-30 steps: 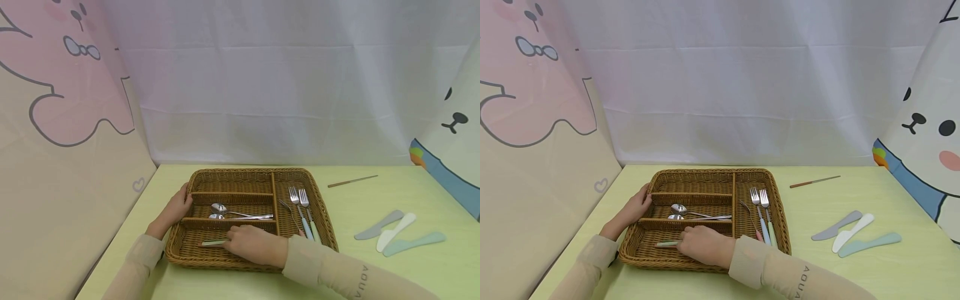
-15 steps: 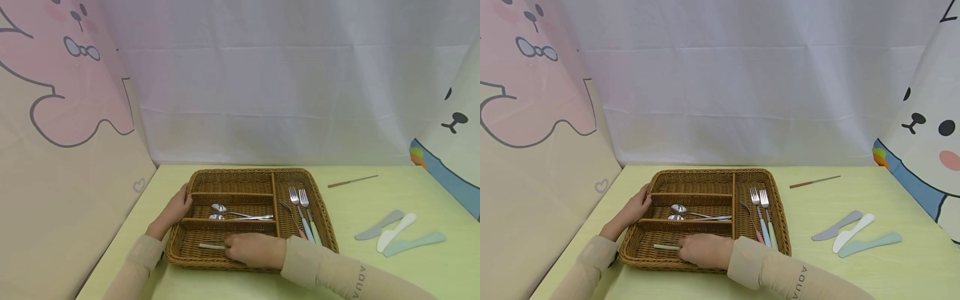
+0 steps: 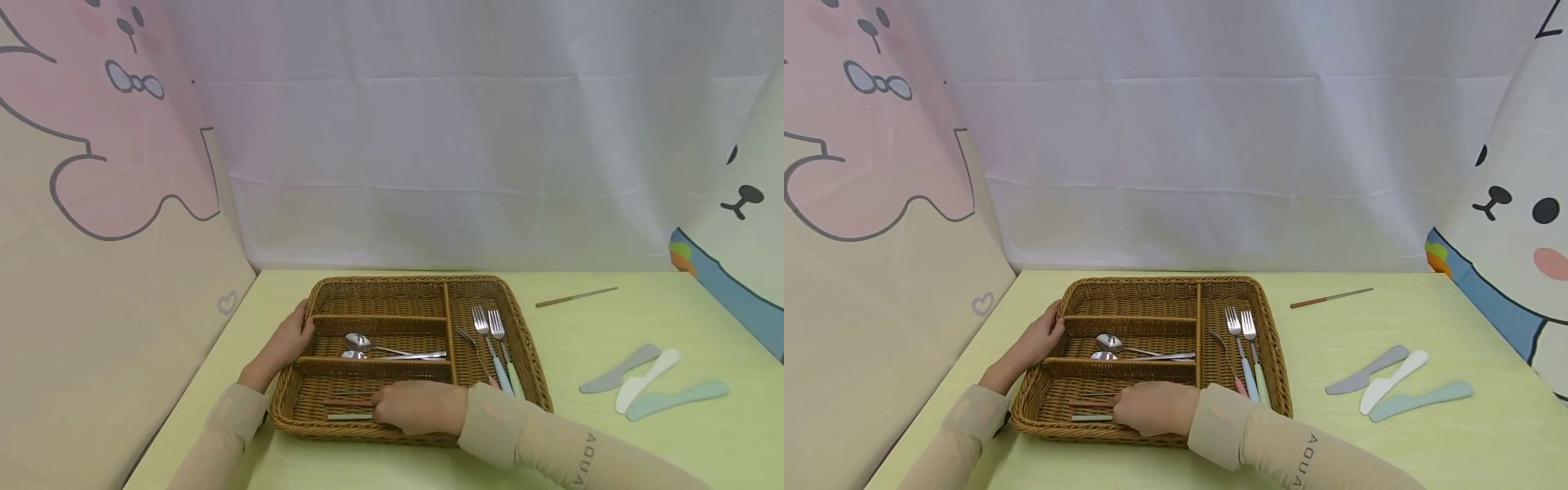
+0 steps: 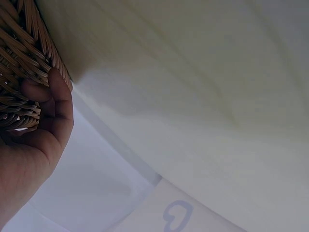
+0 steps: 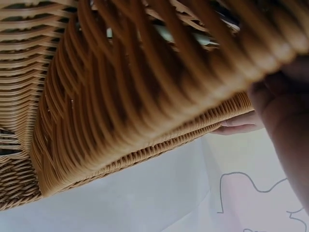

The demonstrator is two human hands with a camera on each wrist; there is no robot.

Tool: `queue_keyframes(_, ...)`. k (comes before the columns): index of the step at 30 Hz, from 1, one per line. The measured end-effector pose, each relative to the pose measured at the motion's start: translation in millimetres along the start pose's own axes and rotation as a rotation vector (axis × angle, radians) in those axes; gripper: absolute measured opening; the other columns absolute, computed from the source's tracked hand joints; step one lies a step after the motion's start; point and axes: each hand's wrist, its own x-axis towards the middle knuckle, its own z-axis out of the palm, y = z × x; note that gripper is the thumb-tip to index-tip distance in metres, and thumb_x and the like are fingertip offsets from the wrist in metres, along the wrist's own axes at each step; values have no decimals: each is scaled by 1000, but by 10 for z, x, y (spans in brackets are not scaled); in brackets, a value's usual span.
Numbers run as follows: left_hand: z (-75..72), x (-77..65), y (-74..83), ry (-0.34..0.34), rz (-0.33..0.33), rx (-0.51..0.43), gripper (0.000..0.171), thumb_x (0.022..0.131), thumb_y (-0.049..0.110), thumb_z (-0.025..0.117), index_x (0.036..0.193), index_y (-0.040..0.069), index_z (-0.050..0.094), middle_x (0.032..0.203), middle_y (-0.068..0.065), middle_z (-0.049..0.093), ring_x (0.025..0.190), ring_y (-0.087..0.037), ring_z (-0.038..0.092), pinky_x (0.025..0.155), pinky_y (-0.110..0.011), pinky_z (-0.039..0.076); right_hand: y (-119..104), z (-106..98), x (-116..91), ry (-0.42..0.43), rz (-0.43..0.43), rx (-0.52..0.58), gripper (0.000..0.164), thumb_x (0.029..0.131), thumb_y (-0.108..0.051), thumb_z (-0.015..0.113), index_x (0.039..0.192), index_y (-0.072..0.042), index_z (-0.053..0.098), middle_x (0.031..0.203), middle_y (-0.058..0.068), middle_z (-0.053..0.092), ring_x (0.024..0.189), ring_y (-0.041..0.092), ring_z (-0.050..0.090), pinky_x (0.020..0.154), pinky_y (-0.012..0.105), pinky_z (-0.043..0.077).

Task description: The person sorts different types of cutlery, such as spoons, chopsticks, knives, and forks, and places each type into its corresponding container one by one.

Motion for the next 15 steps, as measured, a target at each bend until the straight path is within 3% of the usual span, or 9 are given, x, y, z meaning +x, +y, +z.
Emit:
queue_keyframes(8, -2, -3, 0, -1, 6, -1, 54, 98, 15, 31, 141, -8, 12, 139, -35, 31, 123, -45, 35, 98, -60, 36, 47, -17, -41, 68, 19, -63, 30, 78, -7, 68, 103, -22, 68, 101, -8, 67, 83, 2, 59, 71, 14, 51)
queue_keyframes(15, 3, 7, -10, 6, 8, 0, 53, 97, 15, 32, 141, -8, 12, 139, -35, 32, 123, -45, 35, 98, -60, 36, 174, -102, -101, 124, 87, -108, 21, 80, -7, 65, 95, -21, 68, 87, -8, 65, 75, 5, 56, 65, 19, 51)
